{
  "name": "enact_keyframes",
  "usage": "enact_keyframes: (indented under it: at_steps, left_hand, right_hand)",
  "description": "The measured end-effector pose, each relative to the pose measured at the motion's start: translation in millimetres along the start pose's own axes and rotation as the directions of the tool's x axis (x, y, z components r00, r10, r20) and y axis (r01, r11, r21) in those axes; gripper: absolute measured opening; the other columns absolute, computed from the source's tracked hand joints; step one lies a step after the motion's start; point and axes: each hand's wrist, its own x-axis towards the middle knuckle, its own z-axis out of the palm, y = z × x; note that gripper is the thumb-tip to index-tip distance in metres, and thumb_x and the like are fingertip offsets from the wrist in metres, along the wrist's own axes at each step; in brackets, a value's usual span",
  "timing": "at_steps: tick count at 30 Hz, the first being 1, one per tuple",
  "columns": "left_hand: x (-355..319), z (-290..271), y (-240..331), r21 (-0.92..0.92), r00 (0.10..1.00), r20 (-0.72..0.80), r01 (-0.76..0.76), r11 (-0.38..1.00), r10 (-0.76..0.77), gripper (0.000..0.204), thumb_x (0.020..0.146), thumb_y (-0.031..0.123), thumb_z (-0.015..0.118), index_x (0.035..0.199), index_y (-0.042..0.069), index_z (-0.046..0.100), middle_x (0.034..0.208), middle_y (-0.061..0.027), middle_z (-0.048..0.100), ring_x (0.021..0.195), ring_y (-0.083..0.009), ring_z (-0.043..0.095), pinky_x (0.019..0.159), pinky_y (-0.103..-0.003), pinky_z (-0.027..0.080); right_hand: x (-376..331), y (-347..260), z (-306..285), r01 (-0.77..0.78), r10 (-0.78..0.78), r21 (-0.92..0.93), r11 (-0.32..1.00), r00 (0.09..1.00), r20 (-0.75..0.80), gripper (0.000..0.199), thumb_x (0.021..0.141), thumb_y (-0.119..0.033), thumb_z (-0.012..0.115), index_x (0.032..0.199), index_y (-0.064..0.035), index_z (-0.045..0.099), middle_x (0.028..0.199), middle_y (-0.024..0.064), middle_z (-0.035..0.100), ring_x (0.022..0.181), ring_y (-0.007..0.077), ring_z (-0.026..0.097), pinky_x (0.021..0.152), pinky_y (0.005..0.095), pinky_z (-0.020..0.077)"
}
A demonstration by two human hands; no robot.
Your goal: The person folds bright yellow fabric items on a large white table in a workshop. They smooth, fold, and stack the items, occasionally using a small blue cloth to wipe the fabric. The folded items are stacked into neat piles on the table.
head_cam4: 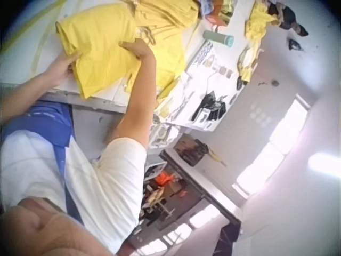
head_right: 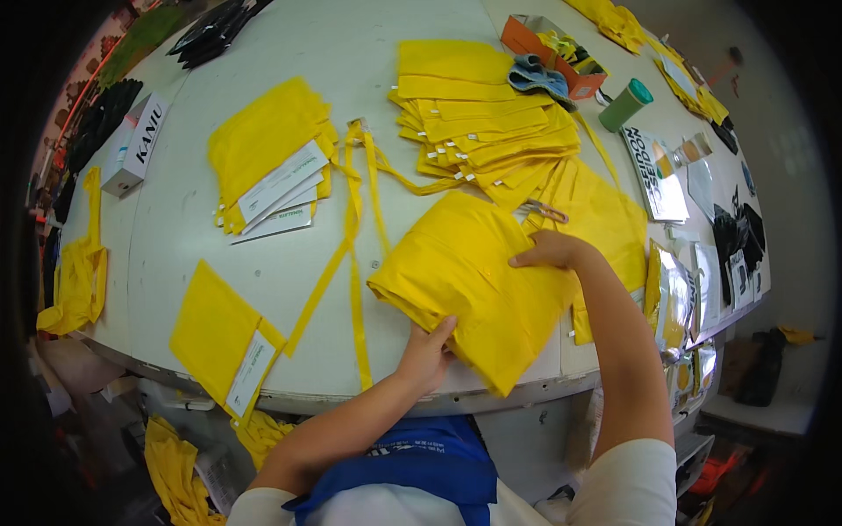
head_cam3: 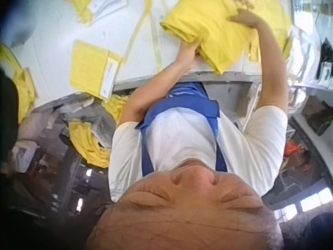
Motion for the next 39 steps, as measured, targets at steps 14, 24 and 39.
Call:
enact_keyframes:
  at_steps: [14, 24, 39]
  left_hand:
    - [-42.8, -71.2, 8.8, -0.015, 0.975, 0.070, 0.214, 0.977, -0.212, 0.062, 0.091, 0.026, 0.061, 0.142, 0.015, 0.027, 0.141, -0.0057, 0.039, 0.128, -0.0268, 0.041, 0.104, -0.043, 0.037]
    - [-52.2, -65.4, 16.4, 0.065, 0.942, 0.184, 0.273, 0.960, -0.280, 0.068, 0.087, 0.022, 0.066, 0.141, 0.012, 0.027, 0.138, -0.0085, 0.042, 0.124, -0.0259, 0.045, 0.101, -0.045, 0.040]
    - [-75.8, -56.1, 41.3, 0.871, 0.760, 0.487, -0.462, -0.168, 0.430, 0.021, 0.071, 0.016, 0.075, 0.083, 0.007, 0.060, 0.082, -0.0077, 0.059, 0.076, -0.0274, 0.058, 0.065, -0.035, 0.047]
  right_hand:
    - [17.4, 41.1, 96.7, 0.049, -0.273, 0.707, 0.706, 0.939, 0.208, 0.070, 0.075, -0.027, 0.077, 0.130, 0.0027, 0.045, 0.126, 0.0145, 0.055, 0.109, 0.0214, 0.058, 0.095, 0.0324, 0.0451]
    - [25.3, 47.9, 112.8, -0.040, -0.368, 0.826, 0.562, 0.882, 0.293, 0.071, 0.075, -0.014, 0.077, 0.135, -0.0015, 0.042, 0.126, 0.0117, 0.056, 0.114, 0.0217, 0.055, 0.097, 0.0345, 0.0449]
    - [19.9, 37.3, 82.2, 0.208, -0.195, 0.511, 0.834, 0.978, -0.079, 0.057, 0.079, -0.024, 0.072, 0.126, -0.0007, 0.050, 0.112, 0.0123, 0.061, 0.105, 0.0217, 0.056, 0.091, 0.0334, 0.0441]
